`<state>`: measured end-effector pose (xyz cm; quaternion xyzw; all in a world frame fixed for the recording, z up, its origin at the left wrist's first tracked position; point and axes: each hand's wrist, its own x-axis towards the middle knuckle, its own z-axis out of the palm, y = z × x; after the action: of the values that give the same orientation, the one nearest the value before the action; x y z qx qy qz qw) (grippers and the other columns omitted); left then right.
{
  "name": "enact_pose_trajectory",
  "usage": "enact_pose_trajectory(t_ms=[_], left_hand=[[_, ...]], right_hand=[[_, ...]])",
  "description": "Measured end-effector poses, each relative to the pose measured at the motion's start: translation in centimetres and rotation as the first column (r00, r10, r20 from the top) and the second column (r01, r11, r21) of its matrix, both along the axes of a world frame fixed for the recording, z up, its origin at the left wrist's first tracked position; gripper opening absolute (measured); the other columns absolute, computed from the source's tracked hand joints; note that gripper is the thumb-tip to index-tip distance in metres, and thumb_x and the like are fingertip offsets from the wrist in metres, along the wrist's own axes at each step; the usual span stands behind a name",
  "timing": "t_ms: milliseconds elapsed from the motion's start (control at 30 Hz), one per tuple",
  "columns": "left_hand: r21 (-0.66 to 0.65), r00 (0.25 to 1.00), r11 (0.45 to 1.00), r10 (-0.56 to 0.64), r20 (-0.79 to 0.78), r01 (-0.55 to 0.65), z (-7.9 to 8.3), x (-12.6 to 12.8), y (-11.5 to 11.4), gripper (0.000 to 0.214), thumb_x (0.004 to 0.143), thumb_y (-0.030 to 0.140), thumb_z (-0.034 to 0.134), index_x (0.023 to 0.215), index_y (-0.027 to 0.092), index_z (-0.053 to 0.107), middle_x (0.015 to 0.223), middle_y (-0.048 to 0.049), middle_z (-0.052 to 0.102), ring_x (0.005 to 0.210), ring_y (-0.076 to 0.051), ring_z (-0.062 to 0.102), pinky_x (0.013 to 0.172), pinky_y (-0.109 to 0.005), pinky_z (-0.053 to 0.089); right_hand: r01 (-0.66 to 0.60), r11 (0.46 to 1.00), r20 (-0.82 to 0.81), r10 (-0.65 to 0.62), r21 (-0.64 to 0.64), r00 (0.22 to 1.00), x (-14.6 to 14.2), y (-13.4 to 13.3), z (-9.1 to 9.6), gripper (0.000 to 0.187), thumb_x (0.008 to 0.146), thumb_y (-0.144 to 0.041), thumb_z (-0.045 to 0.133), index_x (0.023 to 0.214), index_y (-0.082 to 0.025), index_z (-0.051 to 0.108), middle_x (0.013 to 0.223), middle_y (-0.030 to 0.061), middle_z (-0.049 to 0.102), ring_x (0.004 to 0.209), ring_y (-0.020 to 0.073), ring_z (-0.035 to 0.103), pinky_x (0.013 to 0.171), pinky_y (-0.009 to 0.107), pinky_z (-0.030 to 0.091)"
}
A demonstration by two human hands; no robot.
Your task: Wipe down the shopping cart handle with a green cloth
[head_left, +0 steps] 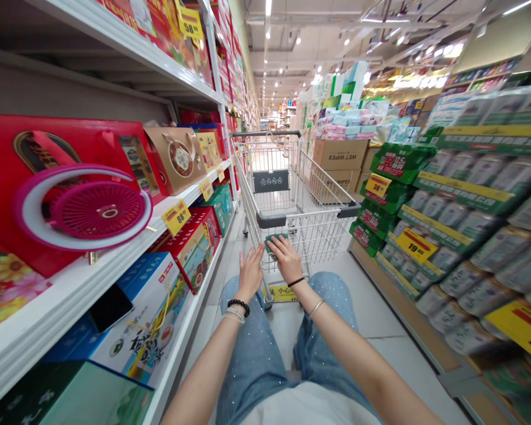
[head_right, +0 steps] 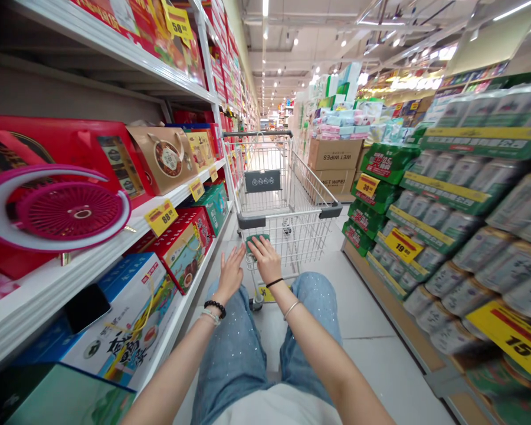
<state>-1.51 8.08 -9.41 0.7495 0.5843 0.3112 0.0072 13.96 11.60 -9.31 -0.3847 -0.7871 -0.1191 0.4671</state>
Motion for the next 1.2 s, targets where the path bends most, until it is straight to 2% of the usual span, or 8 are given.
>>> enact_pose_trajectory(t_ms=[167,300,433,600,700,900,1100,1200], left_hand=[[0.020,1.000,1.000,-0.017,0.016,0.017,1.0,-0.4,0.3,0.079,0.073,-0.002,0.035,0.150,0.015,0.037,0.150,-0.0114,0.049,0.144,-0.025,0.038,0.123,-0.059,0.011],[0.119,0.999,0.992,0.034,0.035,-0.038,3.7,-0.3,0.5,0.080,0.076,-0.001,0.033,0.154,0.016,0.027,0.155,-0.0108,0.041,0.145,-0.022,0.036,0.124,-0.054,0.017],[0.240,0.997,0.971,0.039,-0.068,-0.021,7.2,0.5,0.6,0.081,0.077,0.000,0.035,0.155,0.019,0.024,0.162,-0.0081,0.029,0.149,-0.022,0.027,0.124,-0.051,0.017],[0.248,0.976,0.969,0.057,-0.209,-0.003,9.8,0.9,0.6,0.079,0.078,0.001,0.038,0.154,0.021,0.027,0.160,-0.0061,0.034,0.150,-0.024,0.025,0.124,-0.054,0.016],[0.257,0.979,0.966,0.091,-0.181,-0.043,10.2,1.1,0.5,0.077,0.079,0.000,0.037,0.153,0.020,0.030,0.157,-0.0073,0.039,0.149,-0.023,0.027,0.123,-0.054,0.018],[0.272,0.992,0.959,0.105,-0.069,-0.082,9.9,1.8,0.7,0.074,0.079,-0.001,0.036,0.151,0.018,0.035,0.155,-0.0087,0.042,0.148,-0.024,0.031,0.125,-0.052,0.017],[0.298,0.993,0.948,0.109,0.036,-0.115,8.8,2.5,1.4,0.076,0.078,-0.001,0.035,0.151,0.019,0.033,0.157,-0.0077,0.039,0.150,-0.025,0.023,0.124,-0.052,0.020],[0.283,0.991,0.949,0.127,0.052,-0.136,8.5,3.0,1.3,0.074,0.079,-0.001,0.035,0.151,0.017,0.033,0.158,-0.0091,0.038,0.151,-0.026,0.023,0.124,-0.052,0.019]], right_hand=[[-0.024,0.999,0.027,0.025,-0.025,0.999,0.5,-0.3,0.6,0.063,0.081,0.005,0.042,0.132,-0.024,0.062,0.135,0.0033,0.064,0.134,0.0192,0.052,0.113,0.039,0.045],[-0.022,0.998,0.037,0.020,0.054,0.999,0.3,0.1,1.9,0.059,0.086,0.002,0.043,0.136,-0.025,0.059,0.140,0.0037,0.060,0.138,0.0199,0.048,0.116,0.040,0.041],[-0.027,0.998,0.103,0.021,0.061,0.994,-0.4,0.2,0.3,0.050,0.089,0.000,0.045,0.129,-0.023,0.065,0.135,0.0056,0.064,0.135,0.0212,0.051,0.114,0.042,0.044],[-0.024,0.998,0.088,0.018,0.059,0.996,-0.3,0.2,-0.5,0.054,0.090,0.000,0.042,0.135,-0.024,0.060,0.139,0.0050,0.061,0.138,0.0199,0.047,0.116,0.042,0.041],[-0.009,0.997,0.057,0.004,0.078,0.998,0.6,0.9,0.2,0.055,0.092,-0.001,0.039,0.136,-0.025,0.059,0.141,0.0041,0.059,0.141,0.0190,0.043,0.119,0.042,0.037],[-0.098,0.993,0.115,0.090,0.065,0.989,3.1,1.1,0.3,0.054,0.090,0.002,0.039,0.129,-0.025,0.065,0.132,0.0039,0.066,0.134,0.0170,0.052,0.113,0.038,0.045],[0.013,0.997,-0.062,-0.008,0.076,0.998,3.2,1.4,4.9,0.059,0.090,-0.001,0.037,0.139,-0.028,0.057,0.144,0.0008,0.057,0.143,0.0191,0.041,0.121,0.043,0.034],[0.022,0.998,-0.072,-0.018,0.051,0.997,2.5,2.0,5.4,0.058,0.090,-0.001,0.036,0.137,-0.028,0.059,0.142,0.0008,0.058,0.142,0.0185,0.041,0.122,0.043,0.032]])
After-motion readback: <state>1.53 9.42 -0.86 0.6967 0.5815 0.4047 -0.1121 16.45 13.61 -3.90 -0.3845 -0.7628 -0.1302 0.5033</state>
